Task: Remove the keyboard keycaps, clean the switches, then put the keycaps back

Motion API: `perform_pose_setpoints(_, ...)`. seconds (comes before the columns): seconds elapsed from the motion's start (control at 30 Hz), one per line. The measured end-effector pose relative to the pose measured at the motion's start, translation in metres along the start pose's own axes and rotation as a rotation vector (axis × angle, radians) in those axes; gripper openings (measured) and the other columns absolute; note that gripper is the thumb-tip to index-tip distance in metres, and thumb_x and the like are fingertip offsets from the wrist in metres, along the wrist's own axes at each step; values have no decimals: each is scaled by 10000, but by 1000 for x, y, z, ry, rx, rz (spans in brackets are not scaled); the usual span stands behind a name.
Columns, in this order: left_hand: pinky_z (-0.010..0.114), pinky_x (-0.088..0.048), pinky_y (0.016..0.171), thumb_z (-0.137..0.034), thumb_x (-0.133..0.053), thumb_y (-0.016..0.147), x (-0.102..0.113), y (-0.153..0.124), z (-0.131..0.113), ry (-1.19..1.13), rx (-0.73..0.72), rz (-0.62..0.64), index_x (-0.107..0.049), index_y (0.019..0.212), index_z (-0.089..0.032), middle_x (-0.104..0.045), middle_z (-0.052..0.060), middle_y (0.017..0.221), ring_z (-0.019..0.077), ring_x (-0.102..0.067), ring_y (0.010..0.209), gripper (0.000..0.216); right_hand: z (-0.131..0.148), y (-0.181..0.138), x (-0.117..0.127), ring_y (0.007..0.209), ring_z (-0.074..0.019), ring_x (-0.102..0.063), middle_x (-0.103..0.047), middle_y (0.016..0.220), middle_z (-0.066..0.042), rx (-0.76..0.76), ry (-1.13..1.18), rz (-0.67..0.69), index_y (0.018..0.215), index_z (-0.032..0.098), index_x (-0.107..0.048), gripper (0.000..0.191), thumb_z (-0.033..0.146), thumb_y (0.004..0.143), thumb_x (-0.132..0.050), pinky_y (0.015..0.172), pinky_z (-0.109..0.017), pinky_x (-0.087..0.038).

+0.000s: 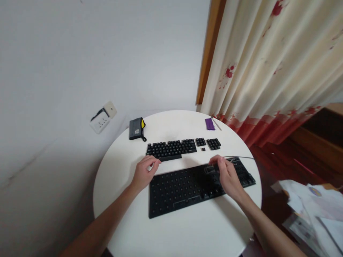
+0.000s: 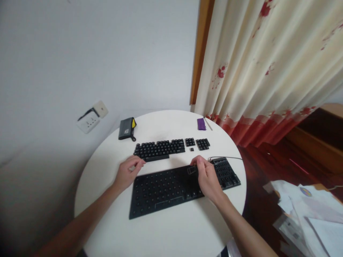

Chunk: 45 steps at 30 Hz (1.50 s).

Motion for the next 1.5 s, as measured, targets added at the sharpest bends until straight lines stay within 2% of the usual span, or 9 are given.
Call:
perform_pose_setpoints(0.27, 306, -457, 804, -203, -517, 969, -38, -4, -61, -60, -191, 410, -689, 958, -199, -693, 33, 902, 169, -601, 861, 172, -49, -51, -9, 546, -125, -425, -445, 591, 36, -193, -23, 115, 717, 189, -533, 379, 458, 969, -441, 519, -247, -307)
perform_pose_setpoints(0.47, 304, -457, 842, -200, -493, 975, -84, -6, -102, -19, -235, 688, -695, 1001, -220, -700, 18, 958, 175, -613, 911, 205, -44, -55, -22, 501, -127, -453, -486, 543, 30, -190, -72, 109, 716, 207, -488, 356, 422, 987, -408, 501, -243, -292)
perform_pose_setpoints(0.63, 279, -456, 766, -174, -500, 958, -114, -3, -104, -6, -184, 673, -685, 862, -187, -678, 16, 849, 161, -603, 815, 208, -20, -60, -38, 488, -128, -446, -501, 570, 16, -62, -271, 125, 709, 217, -452, 308, 315, 990, -374, 508, -265, -246)
perform_pose_setpoints(0.9, 276, -454, 798, -141, -523, 935, -116, -8, -97, -57, -169, 621, -688, 904, -198, -693, 5, 892, 159, -598, 861, 178, -7, -76, -53, 526, -173, -575, -654, 682, -76, 23, -620, 116, 842, 183, -555, 246, 191, 965, -342, 522, -286, -230)
perform_pose_setpoints(0.97, 278, -453, 786, -157, -517, 945, -116, -8, -96, -51, -176, 618, -684, 884, -194, -686, 8, 873, 160, -595, 845, 182, -13, -72, -48, 508, -168, -561, -619, 620, -51, -18, -515, 118, 789, 197, -527, 251, 230, 970, -356, 504, -273, -247)
perform_pose_setpoints(1.2, 304, -449, 818, -166, -514, 953, -115, -7, -98, -93, -195, 608, -704, 916, -197, -697, 21, 889, 171, -606, 864, 196, -61, -64, -29, 348, -107, -451, -528, 479, 34, -394, 302, 84, 737, 211, -478, 383, 519, 959, -426, 354, -202, -313)
perform_pose_setpoints(1.33, 285, -471, 809, -225, -621, 917, -108, -3, -99, -252, -90, 586, -702, 1044, -212, -701, 19, 961, 155, -607, 857, 151, -47, -60, -19, 397, -92, -496, -583, 554, 21, -287, 380, 14, 763, 190, -528, 375, 517, 947, -508, 383, -187, -346)
perform_pose_setpoints(1.4, 271, -485, 771, -257, -739, 833, -105, -3, -99, -335, -23, 589, -690, 1097, -218, -700, 13, 969, 149, -607, 823, 271, -33, -54, -17, 446, -94, -525, -593, 604, 19, -211, 353, 11, 772, 190, -541, 342, 481, 951, -528, 413, -190, -371)
perform_pose_setpoints(1.5, 261, -495, 728, -253, -794, 776, -98, -3, -98, -406, 45, 529, -704, 1043, -198, -689, 12, 913, 147, -610, 788, 287, -14, -45, -21, 509, -104, -538, -581, 636, 20, -101, 241, 41, 770, 193, -558, 313, 435, 965, -520, 475, -203, -411)
Point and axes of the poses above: each hand's wrist, its own y-axis towards the middle knuckle, its own x-axis out of the back of the hand, z = x × y, the point moved 6 cm from there along y, towards the middle knuckle
